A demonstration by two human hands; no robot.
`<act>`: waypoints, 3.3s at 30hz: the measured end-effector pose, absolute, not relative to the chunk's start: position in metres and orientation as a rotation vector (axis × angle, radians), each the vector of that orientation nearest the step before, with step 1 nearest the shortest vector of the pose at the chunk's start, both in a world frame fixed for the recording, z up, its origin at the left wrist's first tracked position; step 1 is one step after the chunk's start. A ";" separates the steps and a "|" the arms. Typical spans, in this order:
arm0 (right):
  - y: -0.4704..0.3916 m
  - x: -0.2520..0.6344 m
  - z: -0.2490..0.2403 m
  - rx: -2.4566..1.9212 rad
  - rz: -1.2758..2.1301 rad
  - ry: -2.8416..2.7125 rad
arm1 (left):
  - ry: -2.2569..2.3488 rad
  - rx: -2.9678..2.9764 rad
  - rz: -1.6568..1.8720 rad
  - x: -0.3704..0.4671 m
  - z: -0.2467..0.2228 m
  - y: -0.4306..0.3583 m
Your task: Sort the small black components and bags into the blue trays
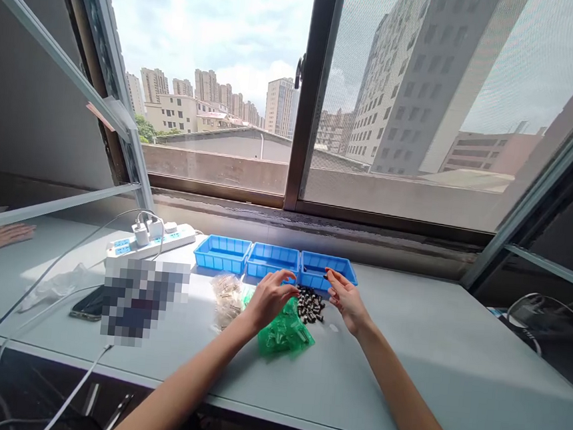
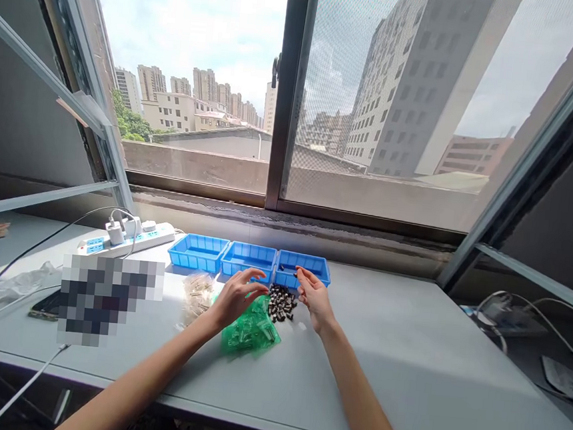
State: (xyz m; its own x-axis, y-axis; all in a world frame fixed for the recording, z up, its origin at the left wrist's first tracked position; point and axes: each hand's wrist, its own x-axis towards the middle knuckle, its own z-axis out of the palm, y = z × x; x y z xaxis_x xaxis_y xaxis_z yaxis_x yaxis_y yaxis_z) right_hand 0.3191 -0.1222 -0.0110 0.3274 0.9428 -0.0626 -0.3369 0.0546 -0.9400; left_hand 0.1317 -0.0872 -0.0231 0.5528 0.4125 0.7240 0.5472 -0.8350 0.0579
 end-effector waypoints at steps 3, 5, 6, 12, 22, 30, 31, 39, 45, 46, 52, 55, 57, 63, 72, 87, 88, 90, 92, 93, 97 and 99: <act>-0.120 0.322 -0.014 -1.109 1.091 -0.679 | -0.812 -2.587 -1.184 0.133 -0.024 -0.088; -0.119 0.323 -0.015 -1.115 1.100 -0.637 | -0.817 -2.565 -1.224 0.133 -0.024 -0.087; -0.119 0.324 -0.016 -1.115 1.099 -0.612 | -0.822 -2.555 -1.242 0.132 -0.023 -0.087; -0.115 0.339 -0.020 -1.093 0.933 -0.420 | -0.853 -2.520 -1.324 0.131 -0.017 -0.090; -0.112 0.343 -0.027 -1.205 0.739 -0.564 | -0.763 -2.581 -1.287 0.134 -0.005 -0.106; -0.114 0.343 -0.027 -1.321 0.484 -0.763 | -0.753 -2.653 -1.246 0.131 -0.003 -0.108; -0.114 0.343 -0.027 -1.336 0.482 -0.772 | -0.763 -2.656 -1.237 0.131 -0.003 -0.108; -0.120 0.340 -0.021 -1.485 0.347 -0.817 | -0.828 -2.713 -1.129 0.132 -0.010 -0.103; -0.122 0.340 -0.019 -1.402 0.387 -0.886 | -0.951 -2.689 -1.137 0.127 -0.012 -0.098; -0.122 0.341 -0.020 -1.387 0.408 -0.878 | -0.963 -2.683 -1.143 0.127 -0.013 -0.097; -0.118 0.344 -0.024 -1.339 0.512 -0.847 | -0.970 -2.649 -1.147 0.126 -0.014 -0.096; -0.117 0.344 -0.024 -1.335 0.533 -0.865 | -0.959 -2.643 -1.143 0.126 -0.014 -0.096; -0.116 0.344 -0.024 -1.340 0.563 -0.866 | -0.957 -2.638 -1.137 0.126 -0.013 -0.096; -0.113 0.345 -0.027 -1.362 0.613 -0.870 | -0.969 -2.639 -1.126 0.125 -0.012 -0.095; -0.116 0.343 -0.028 -1.417 0.649 -0.941 | -0.998 -2.626 -1.121 0.127 -0.014 -0.095; -0.124 0.322 -0.033 -1.474 0.181 -1.831 | -0.958 -2.636 -1.054 0.131 -0.007 -0.101; -0.124 0.322 -0.033 -1.461 0.196 -1.865 | -0.964 -2.634 -1.057 0.131 -0.008 -0.099; -0.123 0.323 -0.034 -1.452 0.221 -1.913 | -0.969 -2.632 -1.066 0.130 -0.008 -0.096; -0.122 0.325 -0.035 -1.456 0.228 -1.942 | -0.967 -2.626 -1.074 0.130 -0.009 -0.094; -0.121 0.325 -0.035 -1.448 0.233 -1.953 | -0.966 -2.622 -1.077 0.129 -0.009 -0.093; -0.117 0.327 -0.037 -1.376 0.282 -1.966 | -0.966 -2.610 -1.082 0.129 -0.007 -0.093; -0.116 0.327 -0.038 -1.359 0.283 -1.959 | -0.973 -2.605 -1.075 0.129 -0.007 -0.092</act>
